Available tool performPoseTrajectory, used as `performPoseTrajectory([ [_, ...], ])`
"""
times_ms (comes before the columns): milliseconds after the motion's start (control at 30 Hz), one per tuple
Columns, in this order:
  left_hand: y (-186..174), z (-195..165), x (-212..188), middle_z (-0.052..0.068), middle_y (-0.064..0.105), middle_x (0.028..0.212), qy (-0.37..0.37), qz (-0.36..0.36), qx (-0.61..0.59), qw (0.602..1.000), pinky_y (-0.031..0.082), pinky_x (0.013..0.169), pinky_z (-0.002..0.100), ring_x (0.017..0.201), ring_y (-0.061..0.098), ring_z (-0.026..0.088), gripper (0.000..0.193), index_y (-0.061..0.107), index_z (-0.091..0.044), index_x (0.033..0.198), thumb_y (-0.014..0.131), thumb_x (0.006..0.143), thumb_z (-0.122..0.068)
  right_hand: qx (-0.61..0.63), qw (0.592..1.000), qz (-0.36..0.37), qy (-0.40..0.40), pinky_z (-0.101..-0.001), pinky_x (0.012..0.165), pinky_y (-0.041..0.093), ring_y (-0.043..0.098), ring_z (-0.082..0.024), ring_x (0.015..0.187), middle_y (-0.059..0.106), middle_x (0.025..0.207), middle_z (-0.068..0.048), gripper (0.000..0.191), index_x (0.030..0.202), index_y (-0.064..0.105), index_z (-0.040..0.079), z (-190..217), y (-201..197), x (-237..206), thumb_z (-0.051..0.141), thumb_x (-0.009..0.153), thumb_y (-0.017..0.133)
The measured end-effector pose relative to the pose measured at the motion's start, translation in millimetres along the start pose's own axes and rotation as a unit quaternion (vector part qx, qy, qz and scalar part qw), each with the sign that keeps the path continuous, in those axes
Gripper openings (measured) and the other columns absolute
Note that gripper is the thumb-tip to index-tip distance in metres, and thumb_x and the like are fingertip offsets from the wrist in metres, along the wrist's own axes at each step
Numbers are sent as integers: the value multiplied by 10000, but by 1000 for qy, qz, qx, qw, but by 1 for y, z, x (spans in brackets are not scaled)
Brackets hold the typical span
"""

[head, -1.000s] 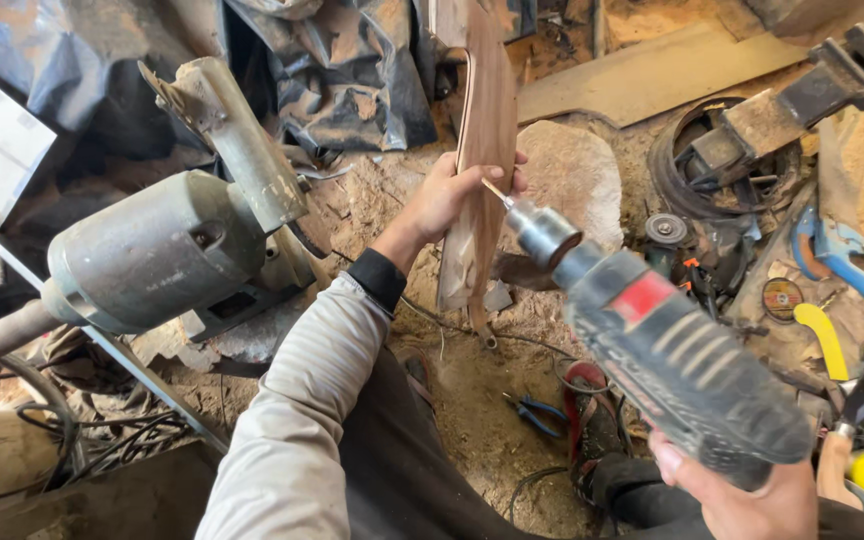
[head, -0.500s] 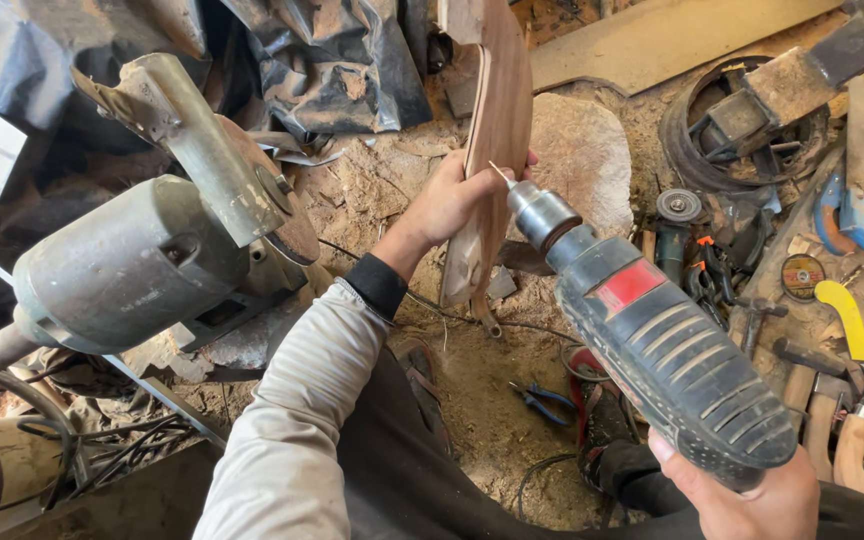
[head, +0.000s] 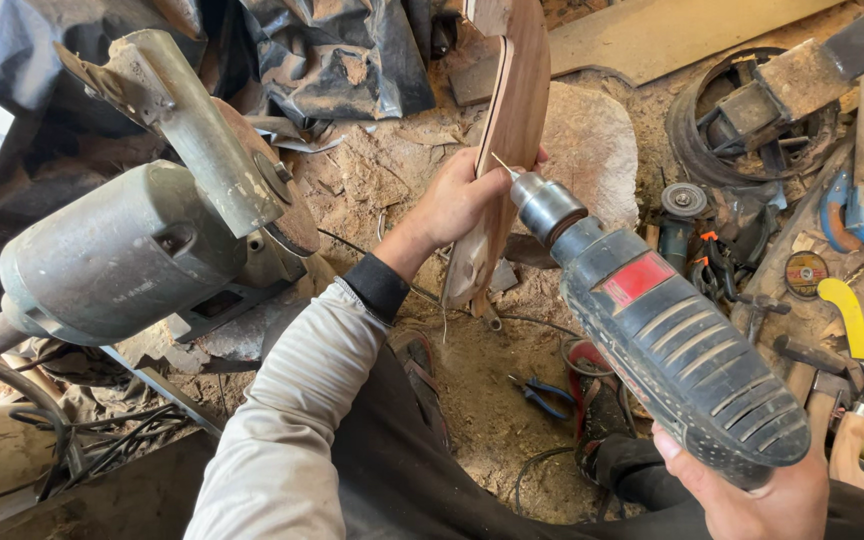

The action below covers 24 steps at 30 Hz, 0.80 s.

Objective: The person assembles two curved wooden pieces by inserting a metal wire through pre-drilled holes and bending the ends with pliers. They then use a power drill to create additional holes in the wood.

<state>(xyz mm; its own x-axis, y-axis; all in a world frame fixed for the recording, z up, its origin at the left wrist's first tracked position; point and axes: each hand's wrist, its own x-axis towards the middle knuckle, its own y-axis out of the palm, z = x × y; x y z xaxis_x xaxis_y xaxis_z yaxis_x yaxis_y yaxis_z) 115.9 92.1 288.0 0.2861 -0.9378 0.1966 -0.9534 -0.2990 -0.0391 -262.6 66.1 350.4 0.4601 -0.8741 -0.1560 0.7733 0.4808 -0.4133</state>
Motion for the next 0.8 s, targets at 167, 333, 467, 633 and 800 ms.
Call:
performPoseTrajectory([
  [167, 1, 3, -1, 99, 722, 1211, 6, 7, 8, 1000, 537, 1064, 378, 1154, 685, 198, 408, 659, -34, 1294, 493, 936, -138, 15, 1000, -6, 3, -346, 922, 554, 715, -186, 1011, 752, 1124, -142, 622, 1279, 650, -23, -2, 1, -1, -86, 674, 776],
  [333, 0, 7, -1, 101, 730, 1206, 12, 9, -5, 1000, 533, 1071, 377, 1165, 684, 202, 412, 662, -27, 1297, 498, 934, -135, 21, 1000, -7, -5, -341, 922, 553, 710, -180, 1013, 745, 1129, -138, 628, 1285, 642, -23, -5, 1, -1, -97, 674, 772],
  [467, 0, 10, 0, 100, 724, 1229, 17, 10, 2, 1000, 524, 1071, 371, 1175, 678, 202, 406, 659, -21, 1301, 514, 942, -144, 19, 1000, -6, -1, -337, 920, 552, 711, -175, 1004, 751, 1118, -134, 603, 1271, 656, -19, -6, 0, -1, -91, 683, 770],
  [633, 1, 10, -1, 104, 723, 1232, 8, 5, 5, 1000, 527, 1061, 371, 1165, 680, 203, 409, 662, -30, 1304, 517, 943, -157, 0, 1000, -7, -12, -333, 920, 547, 709, -174, 999, 758, 1106, -130, 557, 1238, 680, -22, -6, 0, -1, -73, 693, 781],
  [800, 1, 8, -1, 88, 732, 1210, -7, 1, 41, 999, 555, 1016, 367, 1116, 700, 188, 430, 666, -54, 1307, 509, 925, -175, -10, 1000, -1, -18, -336, 926, 543, 712, -180, 1008, 760, 1110, -134, 560, 1246, 674, -24, -8, -2, -1, -54, 698, 783],
])
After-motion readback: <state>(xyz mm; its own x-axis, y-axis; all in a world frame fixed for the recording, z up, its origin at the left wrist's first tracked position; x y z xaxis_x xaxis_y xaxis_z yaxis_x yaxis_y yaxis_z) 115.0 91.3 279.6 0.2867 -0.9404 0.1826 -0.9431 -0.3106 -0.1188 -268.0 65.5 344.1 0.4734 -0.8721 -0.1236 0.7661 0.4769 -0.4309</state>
